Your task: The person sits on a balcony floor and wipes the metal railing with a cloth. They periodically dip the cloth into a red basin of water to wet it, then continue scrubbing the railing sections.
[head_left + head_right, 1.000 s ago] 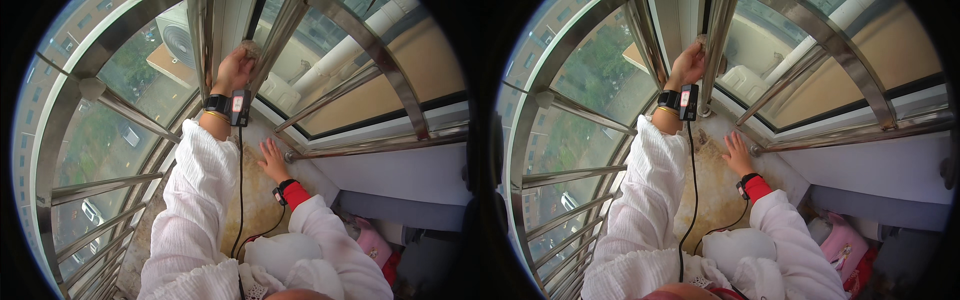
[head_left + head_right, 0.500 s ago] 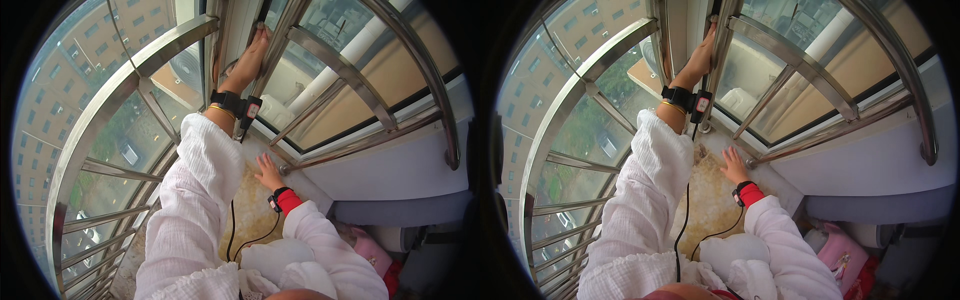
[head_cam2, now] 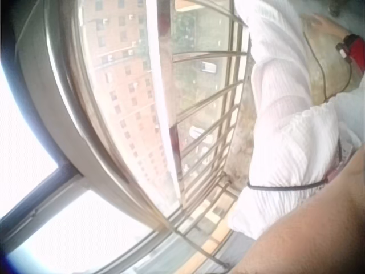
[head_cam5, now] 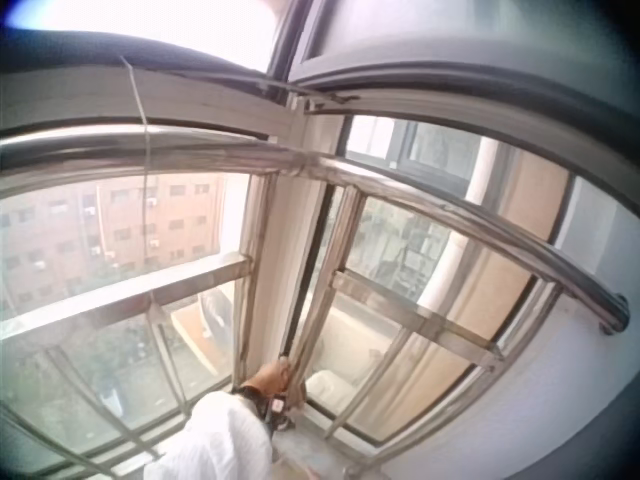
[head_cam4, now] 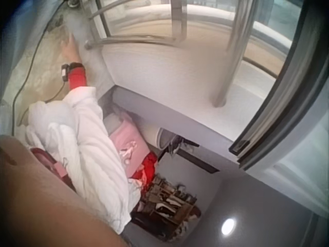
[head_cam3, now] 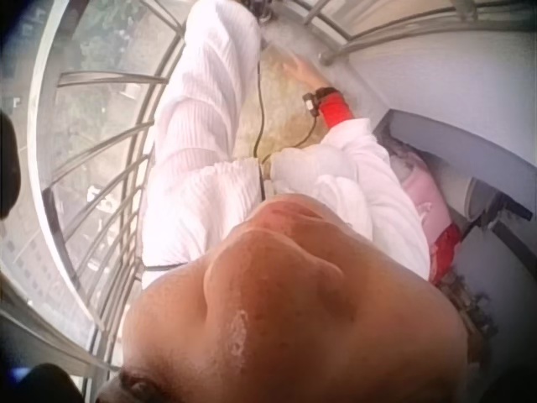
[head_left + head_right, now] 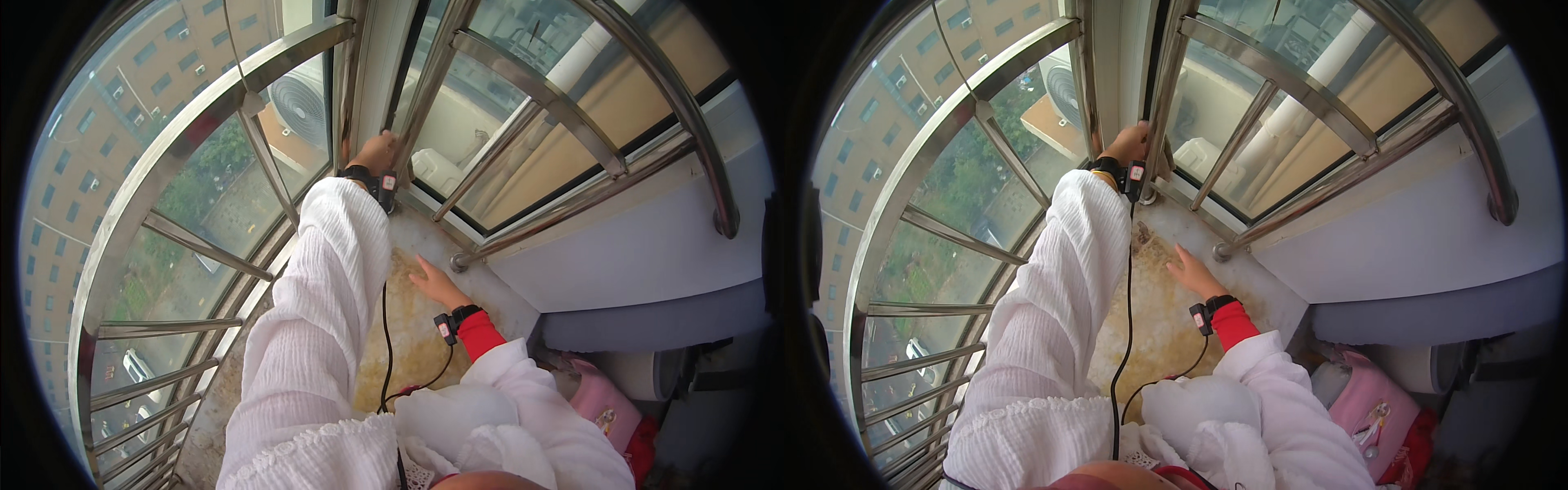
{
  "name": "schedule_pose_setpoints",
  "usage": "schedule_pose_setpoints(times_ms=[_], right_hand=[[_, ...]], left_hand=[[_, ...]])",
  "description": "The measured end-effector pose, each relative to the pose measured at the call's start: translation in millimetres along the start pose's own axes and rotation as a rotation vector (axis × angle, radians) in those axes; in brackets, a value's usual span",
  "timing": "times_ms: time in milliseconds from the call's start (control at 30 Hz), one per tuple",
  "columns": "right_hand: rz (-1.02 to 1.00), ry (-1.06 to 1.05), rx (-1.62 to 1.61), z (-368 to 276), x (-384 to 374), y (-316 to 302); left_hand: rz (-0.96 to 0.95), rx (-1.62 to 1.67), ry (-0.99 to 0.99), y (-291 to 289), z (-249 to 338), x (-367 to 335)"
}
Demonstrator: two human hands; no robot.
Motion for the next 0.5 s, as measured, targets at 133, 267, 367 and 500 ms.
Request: schedule_pose_setpoints(times_ms=[133,267,367,500], right_hand=[[0.076,-0.013,-0.218,-17.3,5.4,-13.8],[0.197,-0.063,-0.561,-30.1,-7.0,-29.1],[0.286,-0.177,-0.682,-57.0,-16.2,-54.0],[0.208,-0.163,-0.922,-97.1,-25.2,-71.9]], left_hand=[[0.034,0.959,-0.337,13.5,-32.6,29.6],[0.283,1.502,-0.447,-14.4,13.9,53.2],[0.256,1.577,-0.391,-27.2,62.6,63.7],[0.456,1.673,-0.515,-29.7,74.8,91.9]])
Point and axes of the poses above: each hand's wrist, its own x-axis away from the middle knuckle, its own y-axis out of the palm, z = x × y, the point moved 10 cm from there along -x, towards the middle knuckle, and after that the axes turned 3 degrees about z, right-handed, at the moved point
